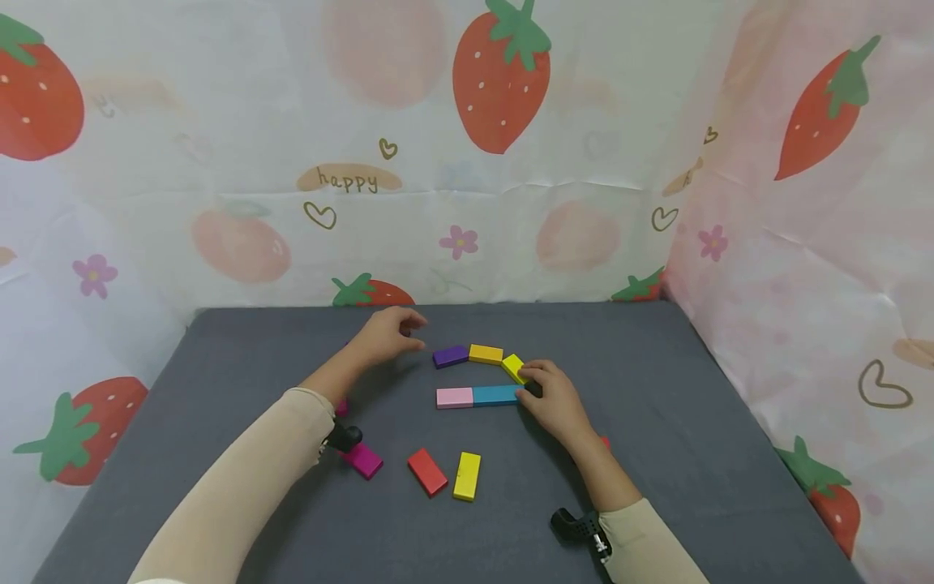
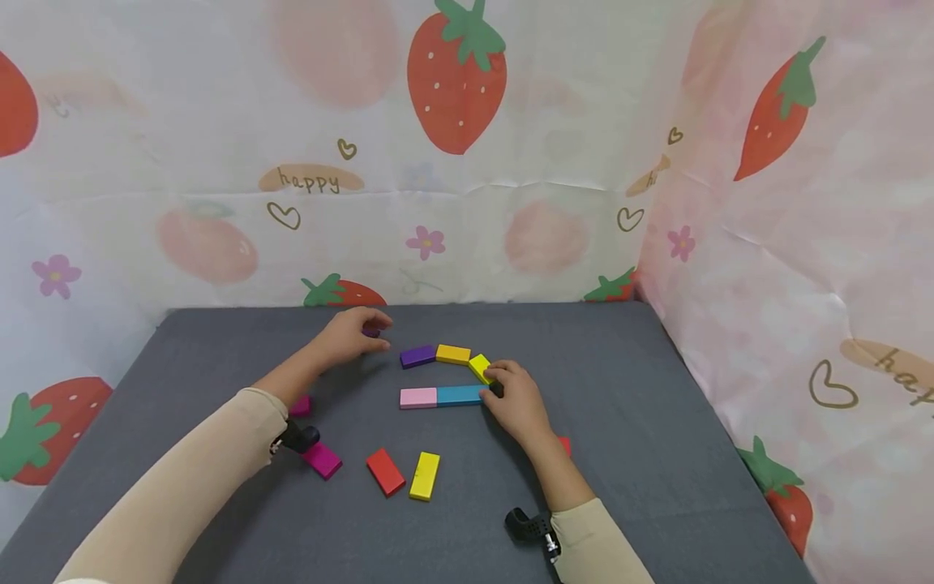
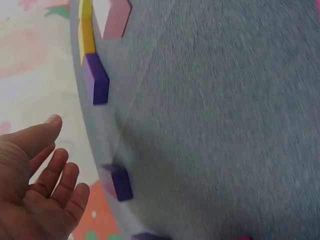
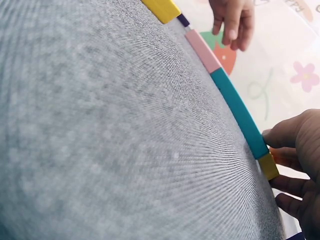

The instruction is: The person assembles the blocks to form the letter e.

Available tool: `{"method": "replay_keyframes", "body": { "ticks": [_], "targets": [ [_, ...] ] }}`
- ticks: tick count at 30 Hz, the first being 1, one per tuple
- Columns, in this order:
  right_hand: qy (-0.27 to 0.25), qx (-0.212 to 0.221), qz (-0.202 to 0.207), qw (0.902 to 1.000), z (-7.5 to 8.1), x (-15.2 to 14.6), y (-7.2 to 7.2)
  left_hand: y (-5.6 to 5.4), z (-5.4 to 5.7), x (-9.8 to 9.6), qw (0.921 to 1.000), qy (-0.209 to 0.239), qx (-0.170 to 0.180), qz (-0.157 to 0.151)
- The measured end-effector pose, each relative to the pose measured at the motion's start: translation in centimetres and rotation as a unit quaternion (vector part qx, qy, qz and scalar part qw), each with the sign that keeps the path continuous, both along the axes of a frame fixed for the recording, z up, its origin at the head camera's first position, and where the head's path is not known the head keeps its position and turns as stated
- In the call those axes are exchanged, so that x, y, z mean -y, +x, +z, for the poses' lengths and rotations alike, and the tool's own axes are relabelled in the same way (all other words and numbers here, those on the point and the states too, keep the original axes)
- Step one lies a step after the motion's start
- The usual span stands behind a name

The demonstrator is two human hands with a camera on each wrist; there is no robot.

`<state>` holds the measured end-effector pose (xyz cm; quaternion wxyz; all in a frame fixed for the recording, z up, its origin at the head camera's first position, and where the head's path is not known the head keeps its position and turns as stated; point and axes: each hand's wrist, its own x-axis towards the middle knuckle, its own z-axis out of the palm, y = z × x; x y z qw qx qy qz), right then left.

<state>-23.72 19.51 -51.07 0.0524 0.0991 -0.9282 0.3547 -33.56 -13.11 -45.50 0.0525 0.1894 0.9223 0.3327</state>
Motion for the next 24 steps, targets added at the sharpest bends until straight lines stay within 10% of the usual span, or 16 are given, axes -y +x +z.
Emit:
{"method": "replay_keyframes", "body": {
  "ticks": [24],
  "targets": [
    [-0.001,-0.001,-0.005,1.0,0.0,0.0,0.2,-1.9,-2.1,4.7,0.9983,-0.008,0.052,0.023]
  ]
}}
